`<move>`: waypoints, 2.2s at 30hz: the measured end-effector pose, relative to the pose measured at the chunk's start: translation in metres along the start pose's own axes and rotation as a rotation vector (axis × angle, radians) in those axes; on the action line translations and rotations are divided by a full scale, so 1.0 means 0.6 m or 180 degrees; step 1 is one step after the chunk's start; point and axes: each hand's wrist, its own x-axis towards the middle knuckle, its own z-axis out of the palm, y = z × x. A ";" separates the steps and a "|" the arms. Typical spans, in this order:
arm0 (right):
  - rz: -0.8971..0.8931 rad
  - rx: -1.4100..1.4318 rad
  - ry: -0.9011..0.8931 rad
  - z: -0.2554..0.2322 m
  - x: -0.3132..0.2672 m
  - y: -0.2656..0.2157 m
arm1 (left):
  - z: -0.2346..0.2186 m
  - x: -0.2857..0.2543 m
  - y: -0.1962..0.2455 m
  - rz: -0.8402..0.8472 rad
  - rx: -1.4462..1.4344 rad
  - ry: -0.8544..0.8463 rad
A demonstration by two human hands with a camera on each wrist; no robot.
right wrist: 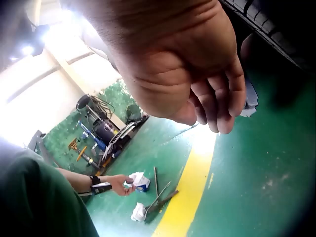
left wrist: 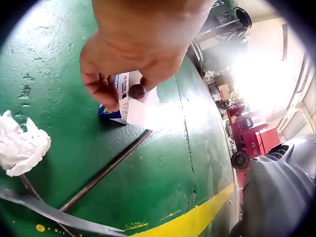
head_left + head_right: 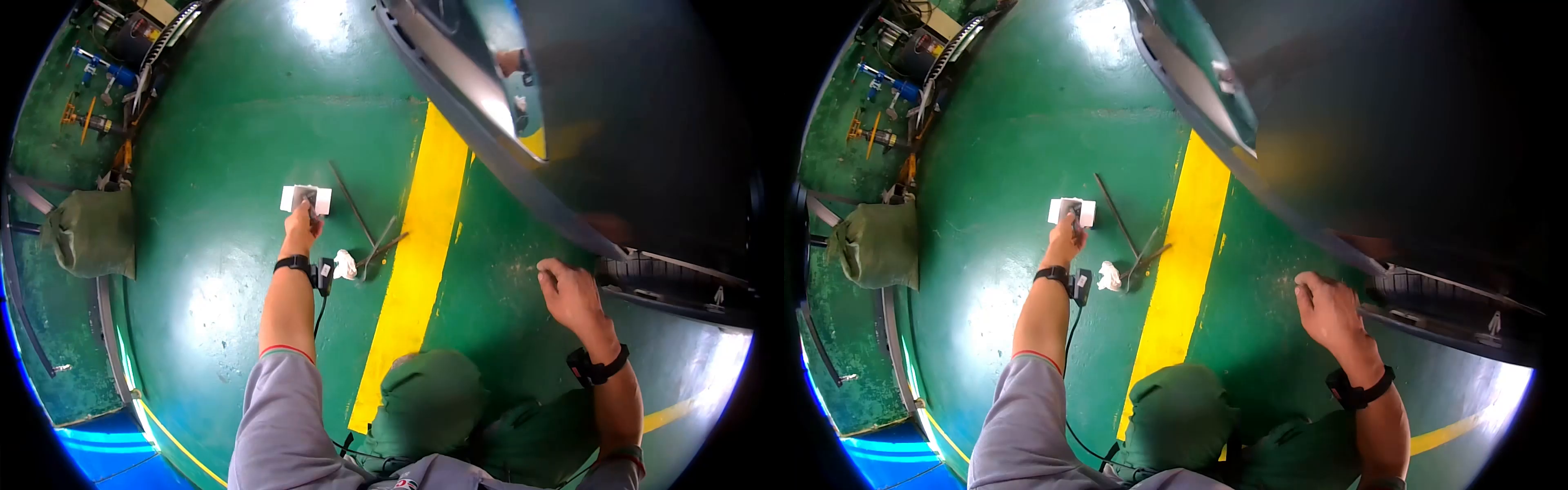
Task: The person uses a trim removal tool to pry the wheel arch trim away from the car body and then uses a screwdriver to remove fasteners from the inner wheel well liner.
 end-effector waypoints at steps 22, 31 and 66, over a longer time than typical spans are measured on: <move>-0.0031 -0.0194 -0.0709 0.083 -0.061 0.015 | 0.054 -0.358 -0.287 0.2856 0.3885 -0.1162; -0.0185 -0.0198 -0.0637 0.085 -0.077 0.037 | 0.026 -0.418 -0.238 0.2390 0.3095 -0.0955; 0.0089 -0.0163 -0.0467 -0.025 -0.102 0.080 | 0.145 -0.405 -0.299 0.3863 0.6868 -0.1750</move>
